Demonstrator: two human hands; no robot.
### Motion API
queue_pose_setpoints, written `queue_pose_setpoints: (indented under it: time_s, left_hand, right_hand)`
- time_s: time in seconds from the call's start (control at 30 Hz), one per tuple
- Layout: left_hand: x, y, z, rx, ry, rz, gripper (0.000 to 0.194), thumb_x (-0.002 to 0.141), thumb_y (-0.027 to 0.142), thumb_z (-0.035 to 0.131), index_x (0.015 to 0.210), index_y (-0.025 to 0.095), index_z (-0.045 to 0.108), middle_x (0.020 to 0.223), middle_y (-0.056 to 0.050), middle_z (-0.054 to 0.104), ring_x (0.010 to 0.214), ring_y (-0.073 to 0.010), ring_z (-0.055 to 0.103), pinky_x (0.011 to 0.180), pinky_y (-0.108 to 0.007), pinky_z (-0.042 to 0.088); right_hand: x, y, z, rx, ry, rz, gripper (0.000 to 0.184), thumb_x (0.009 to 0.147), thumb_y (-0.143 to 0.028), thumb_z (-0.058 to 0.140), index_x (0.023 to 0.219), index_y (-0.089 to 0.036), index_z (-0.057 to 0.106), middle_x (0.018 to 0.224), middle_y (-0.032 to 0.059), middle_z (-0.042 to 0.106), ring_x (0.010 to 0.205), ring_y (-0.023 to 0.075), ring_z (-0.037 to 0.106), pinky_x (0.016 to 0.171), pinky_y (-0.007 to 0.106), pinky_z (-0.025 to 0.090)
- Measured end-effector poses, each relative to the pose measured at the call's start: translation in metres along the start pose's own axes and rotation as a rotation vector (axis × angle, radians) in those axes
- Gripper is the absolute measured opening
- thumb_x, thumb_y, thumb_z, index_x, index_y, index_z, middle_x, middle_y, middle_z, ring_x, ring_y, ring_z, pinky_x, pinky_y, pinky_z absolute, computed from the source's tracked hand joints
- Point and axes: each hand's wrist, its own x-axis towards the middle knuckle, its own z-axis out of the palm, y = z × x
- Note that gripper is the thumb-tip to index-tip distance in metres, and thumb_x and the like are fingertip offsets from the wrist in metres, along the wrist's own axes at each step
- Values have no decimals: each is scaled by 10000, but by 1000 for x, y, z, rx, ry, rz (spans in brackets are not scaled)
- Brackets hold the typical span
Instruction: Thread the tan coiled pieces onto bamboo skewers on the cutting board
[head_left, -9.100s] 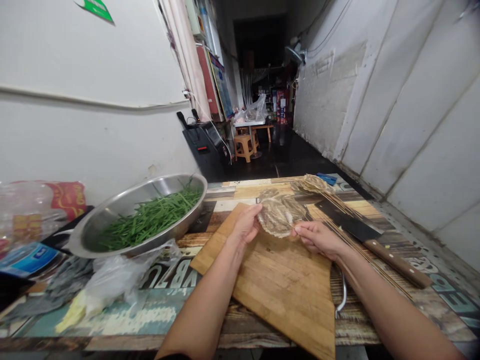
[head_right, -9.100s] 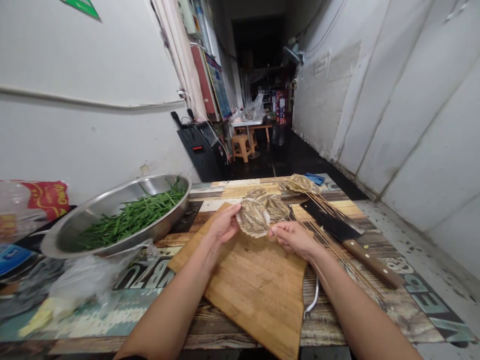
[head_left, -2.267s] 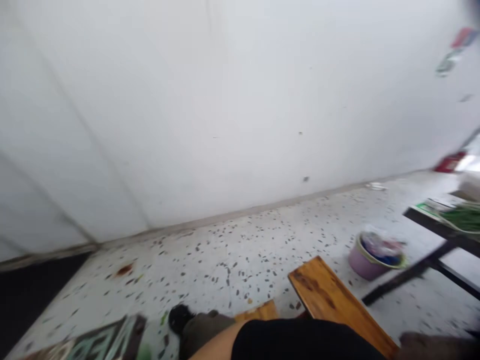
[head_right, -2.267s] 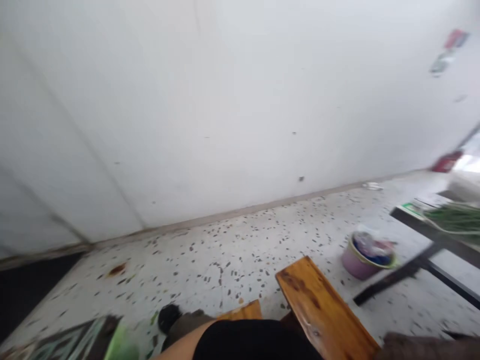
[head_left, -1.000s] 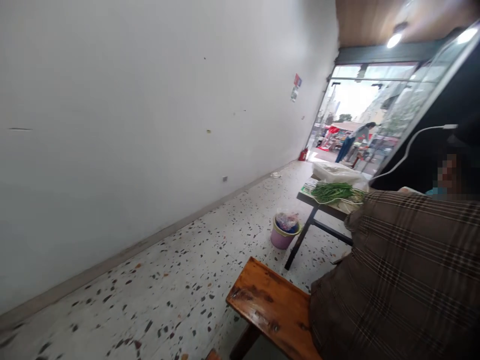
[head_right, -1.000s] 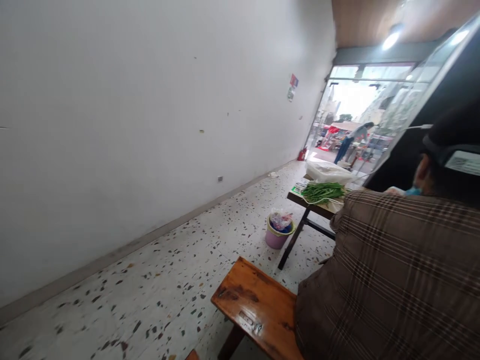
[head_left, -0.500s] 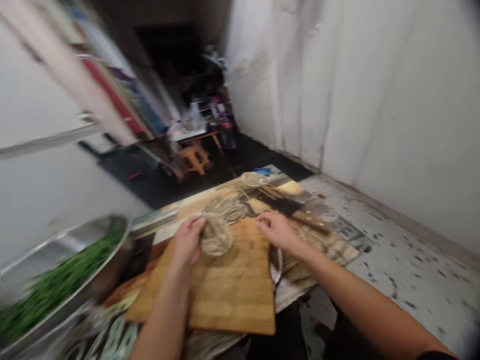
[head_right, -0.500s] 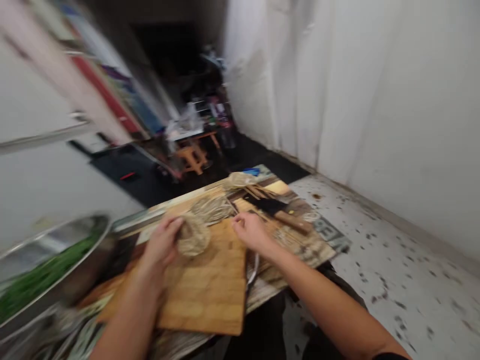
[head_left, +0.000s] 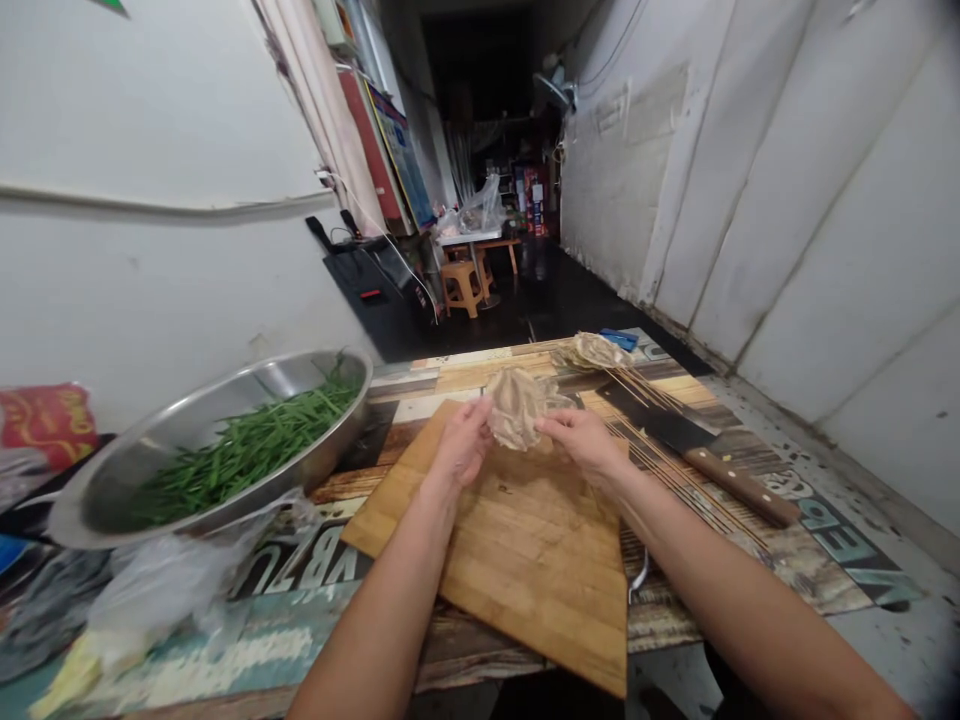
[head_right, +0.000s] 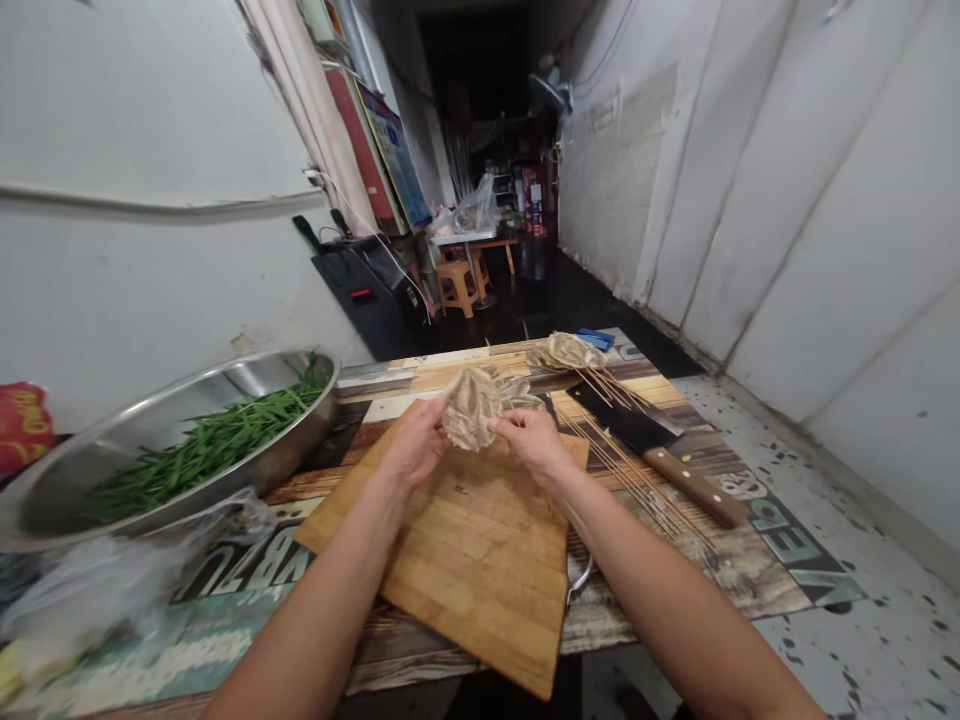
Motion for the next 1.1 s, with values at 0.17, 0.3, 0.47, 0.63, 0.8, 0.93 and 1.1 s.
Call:
queue_pose_setpoints:
  time_s: [0.17, 0.3, 0.47, 0.63, 0.8, 0.93, 1.1]
  left_hand:
    - [-10, -11, 9, 129, -185, -152, 359, 602, 294, 784, 895, 128, 662, 856, -61, 680, 702, -113, 600, 625, -223, 474]
    - [-8, -14, 12, 121, -100, -136, 378, 523, 254, 820, 844, 119, 673, 836, -60, 687, 713, -132, 606, 624, -240, 477]
    - [6, -12, 0, -15, 123, -30, 311, 555, 263, 793, 793, 139, 637, 771, -15, 672, 668, -106, 590, 594, -220, 448]
    - [17, -8, -10, -76, 182, 17, 316, 536, 245, 794, 770, 138, 611, 724, 6, 647, 642, -96, 570, 579, -215, 435]
    - [20, -6, -13, -59, 280, 147, 340, 515, 269, 793, 763, 142, 597, 729, 7, 636, 650, -96, 564, 584, -209, 420]
    - [22, -6, -14, 0, 310, 201, 403, 490, 335, 796, 783, 137, 602, 765, -18, 647, 654, -108, 567, 588, -213, 416]
    - [24, -10, -16, 103, 340, 269, 355, 532, 352, 770, 779, 133, 640, 781, -30, 670, 701, -125, 593, 637, -225, 433]
  right_hand:
    - [-2, 7, -6, 56, 48, 1, 357, 598, -450, 688, 561, -191, 446, 383, -105, 332, 353, 45, 246, 377, 201, 170]
    - [1, 13, -7, -110, 59, -149, 281, 685, -442, 620, 650, -170, 557, 562, -24, 539, 514, 108, 465, 504, 232, 363]
    - [-4, 8, -7, -363, 121, -360, 397, 848, -391, 366, 1029, -150, 625, 718, 30, 598, 685, 167, 549, 667, 293, 433]
    - [-16, 3, 2, -347, -189, -180, 450, 838, -266, 376, 1244, -102, 478, 486, -73, 459, 409, 107, 415, 473, 228, 371]
    - [-18, 18, 11, -452, -274, -89, 393, 876, -270, 332, 1166, -136, 560, 471, -48, 541, 364, 104, 431, 433, 218, 355]
    - [-16, 29, 12, -549, -261, -198, 398, 877, -247, 341, 1153, -128, 601, 449, -32, 558, 478, 136, 543, 580, 254, 438]
    - [-17, 27, 13, -594, -212, -284, 389, 869, -234, 354, 1099, -124, 648, 440, -20, 541, 537, 169, 570, 657, 289, 452]
